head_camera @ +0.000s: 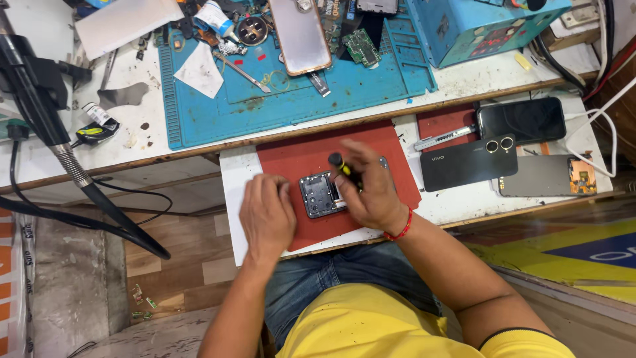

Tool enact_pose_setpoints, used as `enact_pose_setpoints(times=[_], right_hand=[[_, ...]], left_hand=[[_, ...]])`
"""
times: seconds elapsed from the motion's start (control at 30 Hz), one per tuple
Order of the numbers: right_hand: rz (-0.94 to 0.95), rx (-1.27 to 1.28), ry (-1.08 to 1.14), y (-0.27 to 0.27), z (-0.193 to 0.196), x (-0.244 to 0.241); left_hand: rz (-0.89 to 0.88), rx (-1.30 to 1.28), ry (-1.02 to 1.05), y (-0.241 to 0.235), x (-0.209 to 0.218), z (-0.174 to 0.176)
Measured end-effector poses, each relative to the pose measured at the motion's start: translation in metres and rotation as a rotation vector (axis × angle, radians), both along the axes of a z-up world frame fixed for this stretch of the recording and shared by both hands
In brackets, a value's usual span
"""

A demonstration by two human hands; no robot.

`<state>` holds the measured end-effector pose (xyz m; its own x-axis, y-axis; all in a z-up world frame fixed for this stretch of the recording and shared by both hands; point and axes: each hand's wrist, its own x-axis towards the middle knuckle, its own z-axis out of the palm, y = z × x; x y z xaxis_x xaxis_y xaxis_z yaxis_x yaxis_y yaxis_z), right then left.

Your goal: The person uses a screwdriver to remove screws from the back of a disassembled smartphone, then places the back cover on the device and inserts a SIM card tray.

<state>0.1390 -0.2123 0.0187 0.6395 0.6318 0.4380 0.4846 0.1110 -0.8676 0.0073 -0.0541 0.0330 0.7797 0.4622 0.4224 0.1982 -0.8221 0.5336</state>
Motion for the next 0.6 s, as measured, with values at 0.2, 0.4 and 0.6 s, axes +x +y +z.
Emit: enact_pose_setpoints(times=[0.2,0.4,0.6], right_hand=[[0.257,-0.137,-0.296,0.003,0.005,-0.001],[0.276,-0.068,-0.234,0.006,0.023,0.009],[0.192,-0.094,-0.273,0.006,0.014,0.003]], left_hand=[[-0.114,-0.585,-0.058,-0.027,-0.015,0.001],[-0.201,-1.005,-0.067,-0.019,0.006,-0.005],[-0.125,-1.284,-0.127,-0.019,-0.002,-0.024]])
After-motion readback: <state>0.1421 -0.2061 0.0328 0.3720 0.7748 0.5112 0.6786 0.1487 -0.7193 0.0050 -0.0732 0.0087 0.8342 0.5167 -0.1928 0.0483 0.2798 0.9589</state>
